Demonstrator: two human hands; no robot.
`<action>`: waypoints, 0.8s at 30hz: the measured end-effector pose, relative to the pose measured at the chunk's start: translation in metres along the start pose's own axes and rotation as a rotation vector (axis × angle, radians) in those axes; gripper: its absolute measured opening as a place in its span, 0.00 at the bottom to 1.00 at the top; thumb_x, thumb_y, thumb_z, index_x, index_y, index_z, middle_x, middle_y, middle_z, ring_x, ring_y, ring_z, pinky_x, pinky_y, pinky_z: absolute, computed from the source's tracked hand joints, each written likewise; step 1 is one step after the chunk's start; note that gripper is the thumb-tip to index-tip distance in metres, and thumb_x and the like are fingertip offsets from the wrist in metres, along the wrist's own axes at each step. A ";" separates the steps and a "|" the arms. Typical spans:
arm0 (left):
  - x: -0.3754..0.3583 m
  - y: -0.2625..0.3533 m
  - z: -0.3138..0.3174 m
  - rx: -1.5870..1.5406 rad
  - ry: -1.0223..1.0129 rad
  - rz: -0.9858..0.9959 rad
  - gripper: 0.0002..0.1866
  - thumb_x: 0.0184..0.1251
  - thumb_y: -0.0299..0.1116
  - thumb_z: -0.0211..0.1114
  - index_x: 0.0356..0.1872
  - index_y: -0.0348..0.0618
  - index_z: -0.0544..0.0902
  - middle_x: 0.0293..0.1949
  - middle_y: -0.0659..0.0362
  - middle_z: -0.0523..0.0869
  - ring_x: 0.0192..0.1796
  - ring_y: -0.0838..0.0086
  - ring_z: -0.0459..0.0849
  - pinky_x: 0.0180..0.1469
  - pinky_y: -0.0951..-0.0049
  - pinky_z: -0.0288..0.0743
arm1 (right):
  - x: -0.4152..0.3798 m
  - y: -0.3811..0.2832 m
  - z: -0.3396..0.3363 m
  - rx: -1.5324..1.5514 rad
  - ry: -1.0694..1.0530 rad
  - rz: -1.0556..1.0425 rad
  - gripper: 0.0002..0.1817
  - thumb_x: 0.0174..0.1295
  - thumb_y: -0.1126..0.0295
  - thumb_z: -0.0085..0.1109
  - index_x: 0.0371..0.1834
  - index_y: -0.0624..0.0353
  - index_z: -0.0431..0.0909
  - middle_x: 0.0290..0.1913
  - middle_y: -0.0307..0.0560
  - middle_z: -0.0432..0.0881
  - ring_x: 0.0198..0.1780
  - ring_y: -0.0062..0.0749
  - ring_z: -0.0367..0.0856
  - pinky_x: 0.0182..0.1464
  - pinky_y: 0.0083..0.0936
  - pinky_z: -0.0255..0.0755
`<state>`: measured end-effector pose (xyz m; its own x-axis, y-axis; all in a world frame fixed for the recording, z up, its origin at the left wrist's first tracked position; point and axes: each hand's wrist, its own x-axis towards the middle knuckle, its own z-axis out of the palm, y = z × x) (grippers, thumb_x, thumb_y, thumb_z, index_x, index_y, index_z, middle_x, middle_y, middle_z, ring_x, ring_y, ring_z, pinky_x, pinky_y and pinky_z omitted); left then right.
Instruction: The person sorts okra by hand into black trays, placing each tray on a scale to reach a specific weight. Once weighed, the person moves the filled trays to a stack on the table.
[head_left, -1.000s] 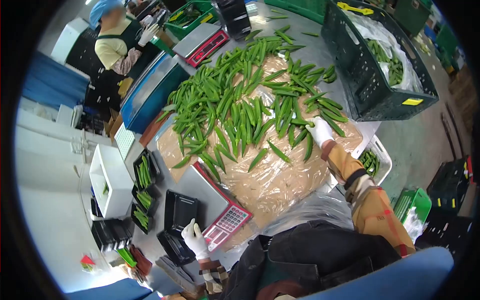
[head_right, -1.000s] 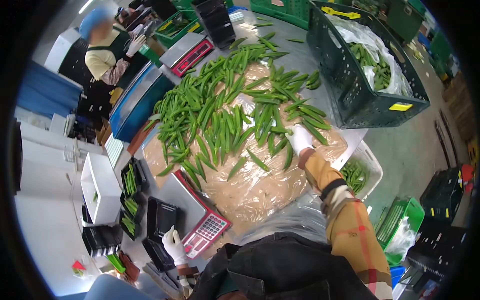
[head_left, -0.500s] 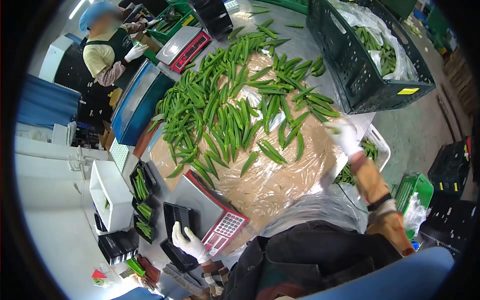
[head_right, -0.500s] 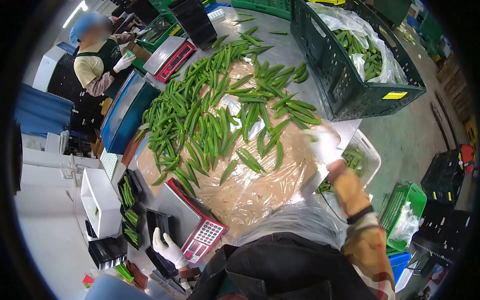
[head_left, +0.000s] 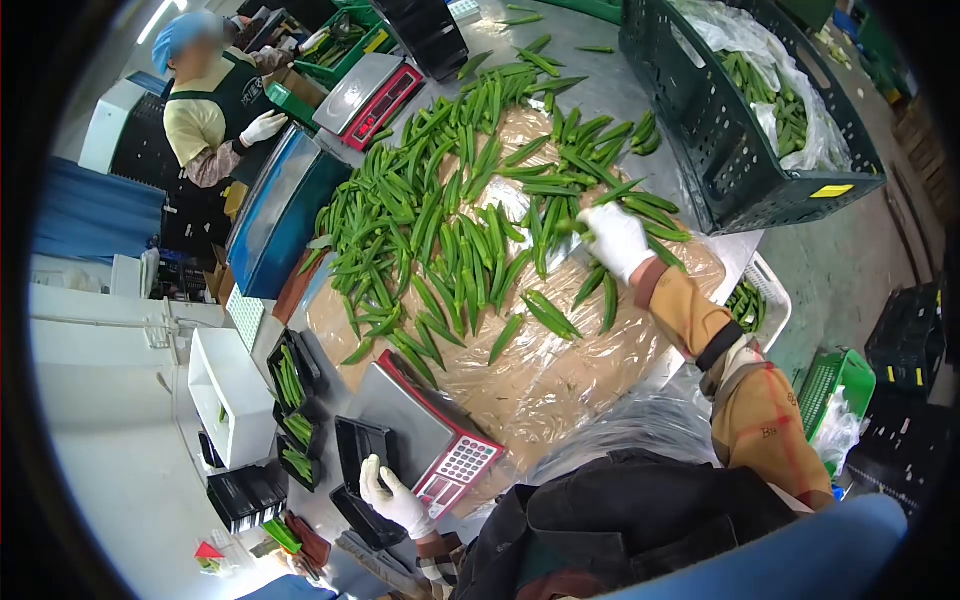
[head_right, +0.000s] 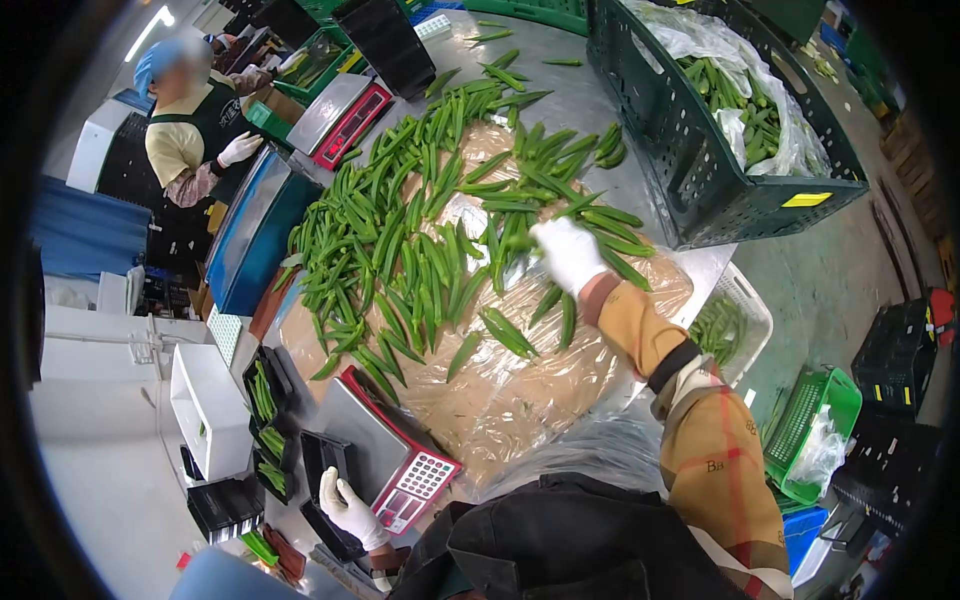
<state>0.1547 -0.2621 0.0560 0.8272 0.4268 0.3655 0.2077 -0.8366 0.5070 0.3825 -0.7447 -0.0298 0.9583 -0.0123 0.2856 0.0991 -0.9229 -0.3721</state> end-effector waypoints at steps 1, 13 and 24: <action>0.000 -0.001 0.003 -0.032 -0.002 -0.021 0.12 0.69 0.22 0.61 0.52 0.37 0.84 0.55 0.53 0.82 0.61 0.64 0.77 0.66 0.65 0.67 | 0.005 0.013 0.002 -0.107 -0.038 0.031 0.11 0.52 0.72 0.61 0.41 0.51 0.80 0.36 0.45 0.82 0.44 0.42 0.82 0.41 0.37 0.78; 0.039 0.069 0.057 -0.143 -0.061 0.151 0.12 0.67 0.21 0.61 0.50 0.37 0.85 0.52 0.53 0.85 0.57 0.63 0.80 0.65 0.65 0.69 | 0.017 0.031 -0.021 0.168 0.159 -0.040 0.14 0.54 0.76 0.64 0.45 0.57 0.80 0.39 0.46 0.82 0.44 0.42 0.82 0.44 0.33 0.78; 0.088 0.084 0.123 -0.557 -0.379 -0.025 0.17 0.70 0.22 0.60 0.59 0.34 0.79 0.58 0.52 0.83 0.62 0.67 0.79 0.66 0.70 0.69 | -0.119 0.102 -0.193 -0.079 -0.534 0.374 0.19 0.54 0.68 0.72 0.49 0.62 0.83 0.44 0.49 0.86 0.45 0.31 0.84 0.46 0.29 0.76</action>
<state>0.3094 -0.3369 0.0344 0.9727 0.2090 0.1005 0.0132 -0.4826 0.8757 0.2271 -0.9116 0.0686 0.9275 -0.1641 -0.3360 -0.2675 -0.9191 -0.2894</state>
